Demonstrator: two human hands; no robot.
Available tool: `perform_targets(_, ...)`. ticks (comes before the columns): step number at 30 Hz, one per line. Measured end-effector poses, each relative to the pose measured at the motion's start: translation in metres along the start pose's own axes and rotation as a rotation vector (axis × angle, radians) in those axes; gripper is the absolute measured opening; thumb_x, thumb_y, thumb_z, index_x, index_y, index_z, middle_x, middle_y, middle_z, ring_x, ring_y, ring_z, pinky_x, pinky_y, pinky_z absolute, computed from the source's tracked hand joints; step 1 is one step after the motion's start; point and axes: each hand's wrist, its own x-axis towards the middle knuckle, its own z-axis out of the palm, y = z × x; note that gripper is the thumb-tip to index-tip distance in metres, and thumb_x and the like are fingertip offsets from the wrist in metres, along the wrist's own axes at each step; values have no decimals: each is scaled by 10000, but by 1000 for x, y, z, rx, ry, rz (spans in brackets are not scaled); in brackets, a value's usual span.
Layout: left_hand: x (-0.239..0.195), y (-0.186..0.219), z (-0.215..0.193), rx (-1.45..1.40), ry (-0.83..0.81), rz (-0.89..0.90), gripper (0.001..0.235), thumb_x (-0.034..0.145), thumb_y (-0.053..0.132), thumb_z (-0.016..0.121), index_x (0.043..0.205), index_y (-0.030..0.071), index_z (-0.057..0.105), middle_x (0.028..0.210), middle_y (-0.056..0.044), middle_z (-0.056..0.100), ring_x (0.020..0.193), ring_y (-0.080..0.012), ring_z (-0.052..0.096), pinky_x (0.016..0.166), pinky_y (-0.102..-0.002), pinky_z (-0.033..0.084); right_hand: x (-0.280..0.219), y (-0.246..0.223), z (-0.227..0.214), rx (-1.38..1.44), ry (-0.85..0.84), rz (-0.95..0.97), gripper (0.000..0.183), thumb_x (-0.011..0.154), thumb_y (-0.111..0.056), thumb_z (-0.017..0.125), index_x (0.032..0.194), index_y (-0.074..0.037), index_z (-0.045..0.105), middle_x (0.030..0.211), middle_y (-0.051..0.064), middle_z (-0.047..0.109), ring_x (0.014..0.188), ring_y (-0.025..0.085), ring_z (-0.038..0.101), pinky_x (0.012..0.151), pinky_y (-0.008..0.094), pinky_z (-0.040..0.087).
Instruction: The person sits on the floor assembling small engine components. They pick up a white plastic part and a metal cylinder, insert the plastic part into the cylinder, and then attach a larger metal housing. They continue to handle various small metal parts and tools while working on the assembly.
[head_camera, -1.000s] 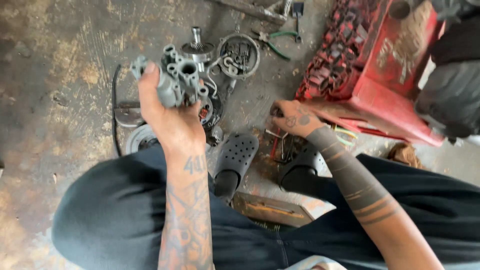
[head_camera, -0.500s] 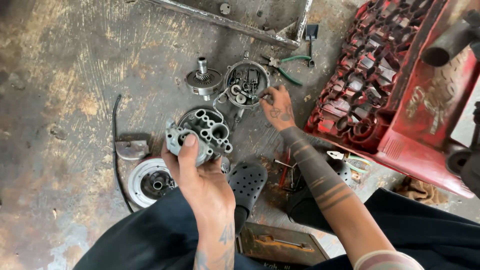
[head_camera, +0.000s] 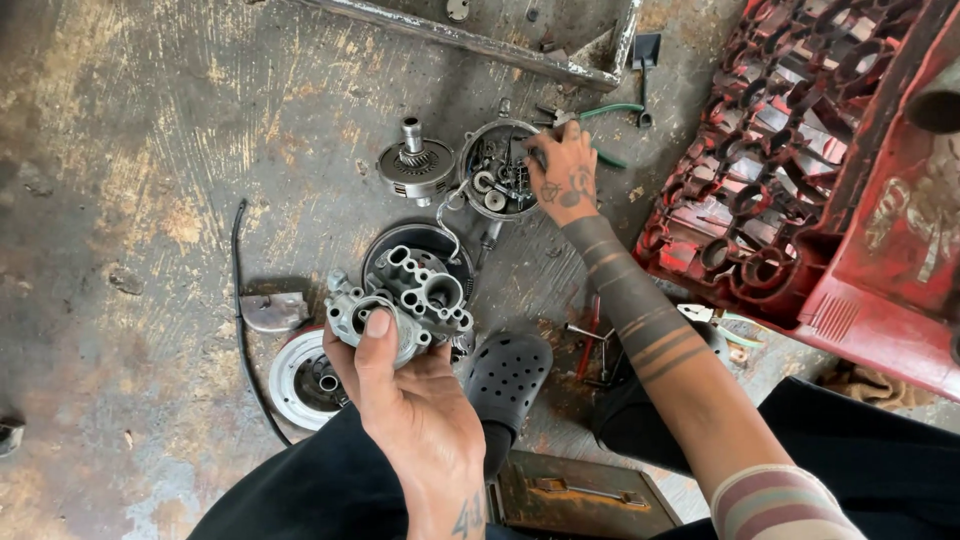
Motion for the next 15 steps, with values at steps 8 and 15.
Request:
perform_targets(8, -5, -4, -2, -29, -35, -15, 561, 844, 144, 614, 1382, 96, 465, 1194, -131, 591, 1003, -255, 581, 819, -385, 469, -31, 10, -5, 58, -24, 64, 160, 891, -181, 732, 1049, -158, 750, 1083, 107, 542, 1022, 270, 515, 896, 387, 402)
perform_targets(15, -13, 1, 7, -53, 45, -68, 584, 809, 221, 612, 1351, 79, 448, 1233, -129, 557, 1048, -278, 560, 858, -404, 448, -41, -4, -7, 75, -40, 0, 286, 894, -297, 766, 1128, -137, 726, 1097, 130, 491, 1046, 305, 491, 894, 437, 401)
